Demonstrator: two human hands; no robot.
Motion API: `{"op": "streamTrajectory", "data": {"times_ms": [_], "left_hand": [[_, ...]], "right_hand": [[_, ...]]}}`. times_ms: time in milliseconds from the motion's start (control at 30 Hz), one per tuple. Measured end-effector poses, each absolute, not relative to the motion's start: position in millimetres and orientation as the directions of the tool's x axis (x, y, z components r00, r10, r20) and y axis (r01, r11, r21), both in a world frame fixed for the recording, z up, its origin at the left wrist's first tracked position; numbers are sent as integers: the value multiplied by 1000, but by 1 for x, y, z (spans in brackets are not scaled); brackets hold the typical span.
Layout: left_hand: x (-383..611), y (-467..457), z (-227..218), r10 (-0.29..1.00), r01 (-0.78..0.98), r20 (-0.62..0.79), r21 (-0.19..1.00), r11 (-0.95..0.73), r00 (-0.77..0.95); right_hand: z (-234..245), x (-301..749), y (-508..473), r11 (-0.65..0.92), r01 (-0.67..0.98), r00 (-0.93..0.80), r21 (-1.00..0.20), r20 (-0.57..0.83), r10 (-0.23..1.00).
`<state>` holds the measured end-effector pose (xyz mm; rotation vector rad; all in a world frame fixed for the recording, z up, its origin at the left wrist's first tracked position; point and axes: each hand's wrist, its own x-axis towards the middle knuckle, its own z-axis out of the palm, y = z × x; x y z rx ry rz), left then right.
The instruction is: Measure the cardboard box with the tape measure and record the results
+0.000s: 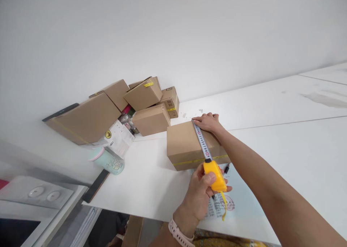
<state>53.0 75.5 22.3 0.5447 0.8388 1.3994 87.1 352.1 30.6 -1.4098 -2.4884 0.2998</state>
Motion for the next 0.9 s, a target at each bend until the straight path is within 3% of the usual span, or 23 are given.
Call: {"op": "streamTrajectory", "data": {"times_ms": [433,500,567,633,700,800,900], "left_hand": [[54,77,22,979,-618,-199,775,131,-42],[53,78,24,979,-618,-200,774,137,-34],[48,75,27,984,-598,-171,794,106,-53],[36,65,31,988,-545,-104,838,27,-112],[17,49,31,979,-462,-19,883,-80,-205],[-22,27,19,923,-319,79,924,-210,-378],[-57,22,-3,872,-251,62,946,-207,-485]], "right_hand": [[28,86,350,510,796,-492,-326,141,859],[33,86,349,482,780,-470,-398,135,872],[39,93,347,428,707,-392,-563,191,900],[42,110,342,351,521,-208,-778,283,936],[38,138,332,274,289,24,-917,293,956],[18,187,307,135,149,204,-980,164,965],[-8,222,276,-4,159,128,-987,17,992]]}}
